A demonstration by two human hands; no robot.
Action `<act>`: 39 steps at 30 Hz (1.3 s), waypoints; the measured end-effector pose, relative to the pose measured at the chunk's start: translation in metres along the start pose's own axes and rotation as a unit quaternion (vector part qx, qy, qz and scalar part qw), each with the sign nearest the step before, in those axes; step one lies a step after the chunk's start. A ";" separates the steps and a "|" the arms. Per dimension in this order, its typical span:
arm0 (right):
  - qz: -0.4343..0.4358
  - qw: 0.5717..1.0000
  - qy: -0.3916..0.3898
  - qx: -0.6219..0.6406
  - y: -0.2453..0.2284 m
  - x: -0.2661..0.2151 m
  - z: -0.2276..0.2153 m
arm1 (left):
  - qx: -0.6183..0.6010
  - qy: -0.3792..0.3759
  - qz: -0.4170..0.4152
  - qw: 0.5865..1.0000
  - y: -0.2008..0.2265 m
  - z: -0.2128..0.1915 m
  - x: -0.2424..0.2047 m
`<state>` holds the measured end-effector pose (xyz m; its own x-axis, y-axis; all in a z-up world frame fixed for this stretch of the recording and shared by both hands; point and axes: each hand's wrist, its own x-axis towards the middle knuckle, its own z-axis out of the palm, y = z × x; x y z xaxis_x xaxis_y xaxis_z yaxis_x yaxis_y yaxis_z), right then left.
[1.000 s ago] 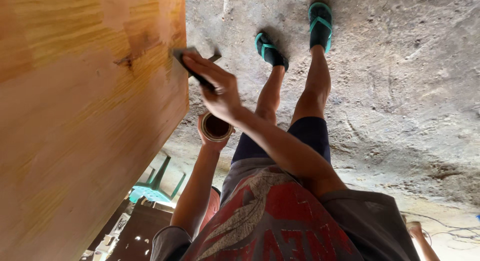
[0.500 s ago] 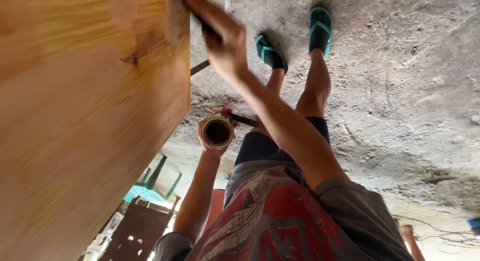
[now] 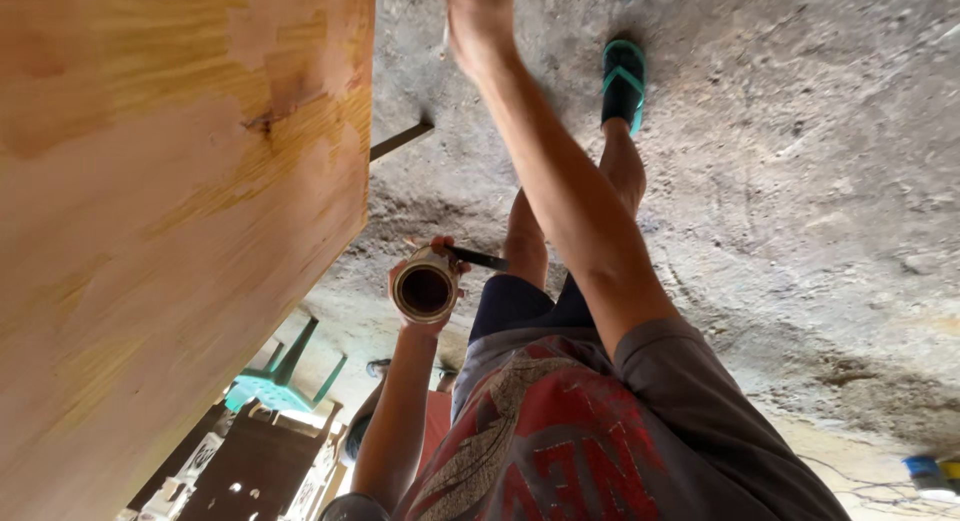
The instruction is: The person applies a brown wood finish to a large wooden tabletop using a small scraper-like tool. They repeatedly dip the tool into a can of finish and spread it across the surface, working in sections and occasionally scraping excess finish back into the can.
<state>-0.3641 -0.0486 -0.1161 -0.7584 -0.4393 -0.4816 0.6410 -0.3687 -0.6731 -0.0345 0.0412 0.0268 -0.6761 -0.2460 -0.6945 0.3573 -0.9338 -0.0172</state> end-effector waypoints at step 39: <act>0.103 0.909 -0.330 -0.234 -0.373 -0.278 -0.101 | -0.070 -0.128 0.162 0.976 -0.282 0.151 -0.074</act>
<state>-0.4039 0.2940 0.2121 -0.2927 -0.9122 -0.2867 0.5236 0.0980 -0.8463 -0.1823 0.2831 0.1917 -0.6453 -0.5967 -0.4771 0.6523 -0.7554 0.0624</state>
